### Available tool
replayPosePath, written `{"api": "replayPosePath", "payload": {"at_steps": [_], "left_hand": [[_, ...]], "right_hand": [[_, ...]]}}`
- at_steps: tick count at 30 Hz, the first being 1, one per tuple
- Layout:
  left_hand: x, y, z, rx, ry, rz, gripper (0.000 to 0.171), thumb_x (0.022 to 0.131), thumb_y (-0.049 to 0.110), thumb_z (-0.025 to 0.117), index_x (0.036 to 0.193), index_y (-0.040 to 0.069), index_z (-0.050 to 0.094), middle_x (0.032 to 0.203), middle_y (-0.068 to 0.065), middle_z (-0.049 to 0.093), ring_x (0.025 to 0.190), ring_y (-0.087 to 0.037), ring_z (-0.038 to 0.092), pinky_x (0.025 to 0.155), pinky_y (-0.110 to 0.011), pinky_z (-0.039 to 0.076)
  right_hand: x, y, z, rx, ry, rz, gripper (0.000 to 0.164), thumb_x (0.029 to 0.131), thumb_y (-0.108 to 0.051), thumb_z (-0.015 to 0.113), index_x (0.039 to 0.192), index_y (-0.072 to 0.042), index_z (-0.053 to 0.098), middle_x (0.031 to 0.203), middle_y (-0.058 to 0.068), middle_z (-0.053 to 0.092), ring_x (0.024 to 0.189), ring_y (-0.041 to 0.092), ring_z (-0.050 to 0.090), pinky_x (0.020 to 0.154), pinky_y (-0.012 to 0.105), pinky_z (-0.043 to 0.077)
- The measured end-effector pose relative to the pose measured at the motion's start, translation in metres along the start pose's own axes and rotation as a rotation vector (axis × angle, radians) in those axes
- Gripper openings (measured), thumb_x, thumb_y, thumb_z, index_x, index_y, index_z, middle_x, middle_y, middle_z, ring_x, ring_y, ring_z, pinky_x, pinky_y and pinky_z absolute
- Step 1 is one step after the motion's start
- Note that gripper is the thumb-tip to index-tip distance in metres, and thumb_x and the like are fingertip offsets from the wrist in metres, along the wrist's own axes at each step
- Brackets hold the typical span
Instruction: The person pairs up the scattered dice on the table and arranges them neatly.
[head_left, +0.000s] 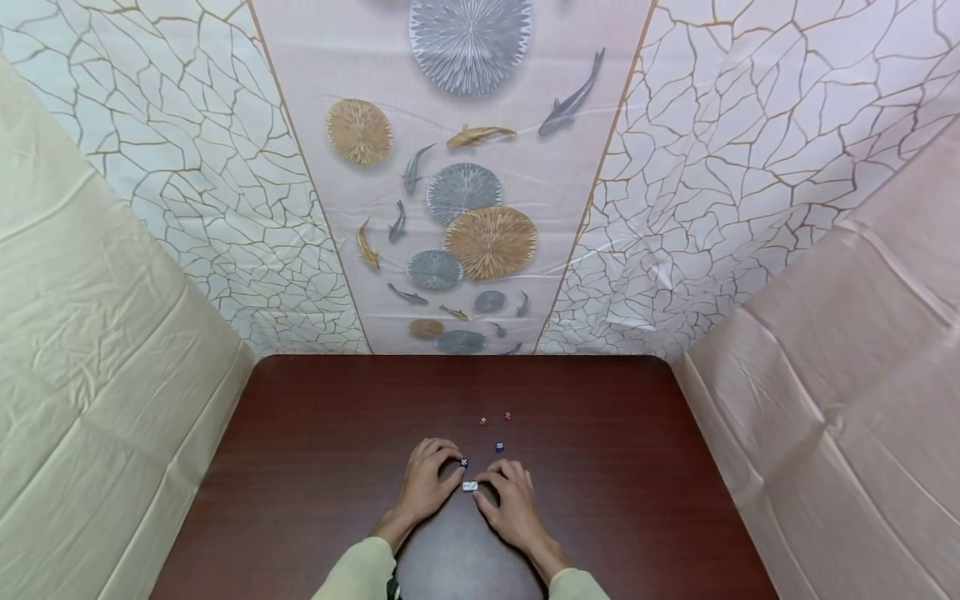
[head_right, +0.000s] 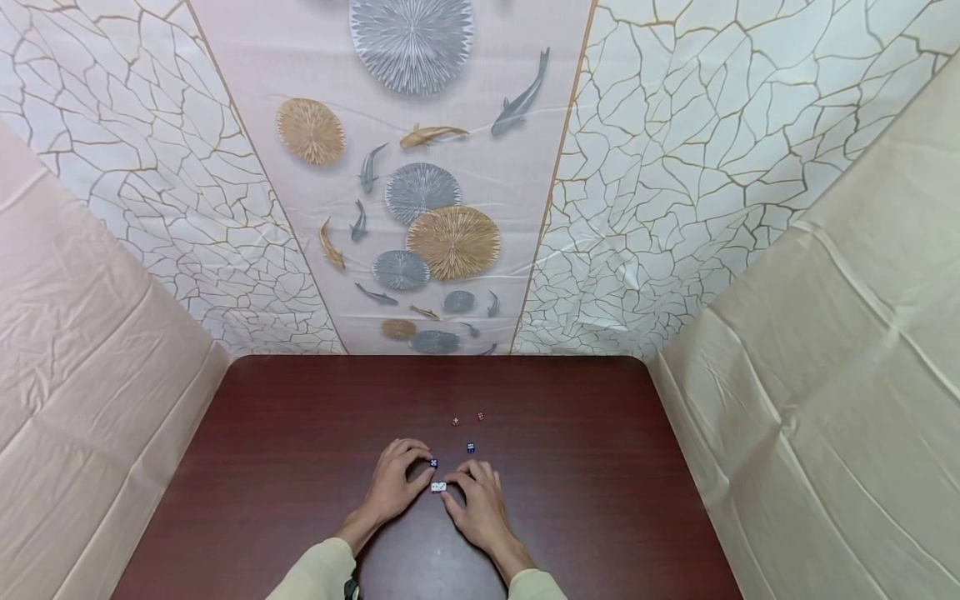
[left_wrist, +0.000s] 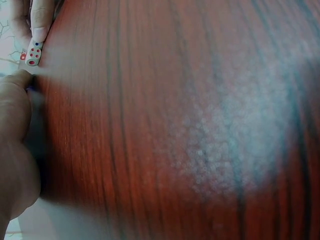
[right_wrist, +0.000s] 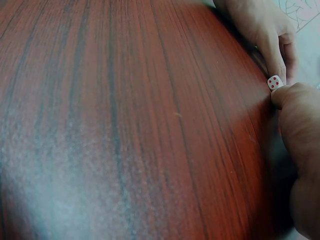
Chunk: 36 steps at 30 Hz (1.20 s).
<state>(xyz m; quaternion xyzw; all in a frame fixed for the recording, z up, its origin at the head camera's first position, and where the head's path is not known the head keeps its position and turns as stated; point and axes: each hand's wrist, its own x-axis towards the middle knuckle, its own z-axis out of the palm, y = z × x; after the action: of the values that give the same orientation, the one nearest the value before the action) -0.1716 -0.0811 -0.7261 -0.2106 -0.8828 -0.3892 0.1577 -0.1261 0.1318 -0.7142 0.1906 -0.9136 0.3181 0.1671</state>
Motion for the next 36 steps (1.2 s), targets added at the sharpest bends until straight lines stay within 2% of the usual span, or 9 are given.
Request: {"api": "replayPosePath", "payload": {"at_steps": [6, 15, 24, 31, 36], "left_hand": [[0.0, 0.0, 0.0, 0.002, -0.002, -0.006, 0.017, 0.096, 0.018, 0.092, 0.11, 0.016, 0.083, 0.121, -0.002, 0.078, 0.119, -0.03, 0.071, 0.114, -0.06, 0.053], [-0.001, 0.0, -0.002, -0.018, -0.01, -0.018, 0.016, 0.095, 0.017, 0.092, 0.109, 0.015, 0.083, 0.121, -0.004, 0.078, 0.12, -0.032, 0.071, 0.115, -0.063, 0.052], [0.001, -0.001, -0.001, -0.026, -0.012, -0.009, 0.016, 0.097, 0.018, 0.091, 0.11, 0.015, 0.083, 0.121, -0.005, 0.079, 0.12, -0.033, 0.071, 0.116, -0.063, 0.051], [0.001, -0.002, 0.002, -0.018, 0.04, 0.035, 0.018, 0.091, 0.012, 0.094, 0.106, 0.012, 0.083, 0.117, -0.006, 0.079, 0.115, -0.032, 0.072, 0.11, -0.061, 0.052], [0.0, -0.001, 0.001, -0.019, 0.043, 0.032, 0.019, 0.091, 0.012, 0.094, 0.105, 0.012, 0.083, 0.116, -0.006, 0.08, 0.116, -0.032, 0.072, 0.111, -0.062, 0.052]], "right_hand": [[0.0, 0.001, 0.0, 0.01, 0.013, -0.012, 0.023, 0.087, -0.013, 0.098, 0.107, -0.013, 0.086, 0.11, 0.001, 0.071, 0.107, 0.019, 0.062, 0.091, 0.041, 0.046], [-0.001, 0.0, -0.002, 0.029, -0.009, 0.023, 0.025, 0.089, -0.016, 0.097, 0.111, -0.012, 0.086, 0.112, -0.001, 0.072, 0.108, 0.019, 0.062, 0.091, 0.041, 0.048], [-0.002, 0.0, -0.01, 0.106, -0.008, 0.041, 0.036, 0.086, -0.016, 0.099, 0.117, -0.008, 0.083, 0.114, 0.004, 0.077, 0.114, 0.021, 0.065, 0.1, 0.046, 0.052], [-0.007, 0.005, -0.017, 0.157, 0.096, 0.051, 0.036, 0.082, -0.008, 0.098, 0.114, -0.004, 0.082, 0.105, 0.007, 0.08, 0.106, 0.024, 0.069, 0.098, 0.043, 0.047], [-0.003, 0.013, -0.022, 0.146, 0.163, 0.096, 0.032, 0.083, -0.005, 0.096, 0.111, -0.004, 0.082, 0.1, 0.007, 0.08, 0.101, 0.026, 0.069, 0.093, 0.04, 0.045]]}}
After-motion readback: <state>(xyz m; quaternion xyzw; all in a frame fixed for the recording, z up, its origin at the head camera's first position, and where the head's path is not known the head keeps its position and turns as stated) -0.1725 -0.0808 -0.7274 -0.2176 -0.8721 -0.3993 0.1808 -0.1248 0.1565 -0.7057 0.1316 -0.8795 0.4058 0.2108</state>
